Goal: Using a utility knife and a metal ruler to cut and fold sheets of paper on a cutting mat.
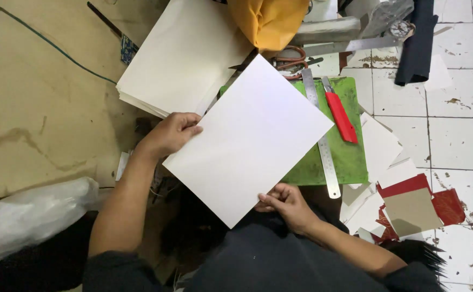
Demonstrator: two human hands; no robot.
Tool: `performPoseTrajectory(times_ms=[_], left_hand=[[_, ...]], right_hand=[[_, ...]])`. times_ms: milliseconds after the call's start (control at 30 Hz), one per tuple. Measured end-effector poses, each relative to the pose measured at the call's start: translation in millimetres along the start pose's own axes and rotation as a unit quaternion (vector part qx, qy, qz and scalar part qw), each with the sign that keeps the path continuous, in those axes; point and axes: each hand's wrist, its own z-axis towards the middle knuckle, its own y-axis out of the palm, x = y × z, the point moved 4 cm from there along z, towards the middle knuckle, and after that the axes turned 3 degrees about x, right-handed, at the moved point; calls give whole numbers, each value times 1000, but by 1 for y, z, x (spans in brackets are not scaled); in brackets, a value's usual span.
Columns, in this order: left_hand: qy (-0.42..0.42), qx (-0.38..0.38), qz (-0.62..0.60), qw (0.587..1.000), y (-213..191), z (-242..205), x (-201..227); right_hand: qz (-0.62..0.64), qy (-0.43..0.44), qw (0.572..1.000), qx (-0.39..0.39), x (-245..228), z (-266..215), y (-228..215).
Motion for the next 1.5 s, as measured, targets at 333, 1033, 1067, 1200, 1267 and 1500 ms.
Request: performPoseTrajectory(times_ms=[333, 1033, 1067, 1200, 1267, 1500], left_hand=[[-6, -42, 120, 992, 30, 59, -35], [-96, 25, 185, 978, 47, 57, -38], [-99, 26, 183, 978, 51, 61, -48], [-18, 52, 228, 972, 60, 47, -41], [9, 64, 238, 969, 60, 14, -17], [56, 413, 52, 907, 61, -99, -15]], right_hand=[[67, 176, 982, 28, 22, -4, 21], [-162, 159, 968, -105, 3, 1, 6], [-163, 161, 967, -107, -24, -2, 6], [-489, -91, 859, -122, -91, 8, -4], [-518, -181, 833, -76, -96, 30, -15], [-698, -331, 635, 4, -120, 78, 5]])
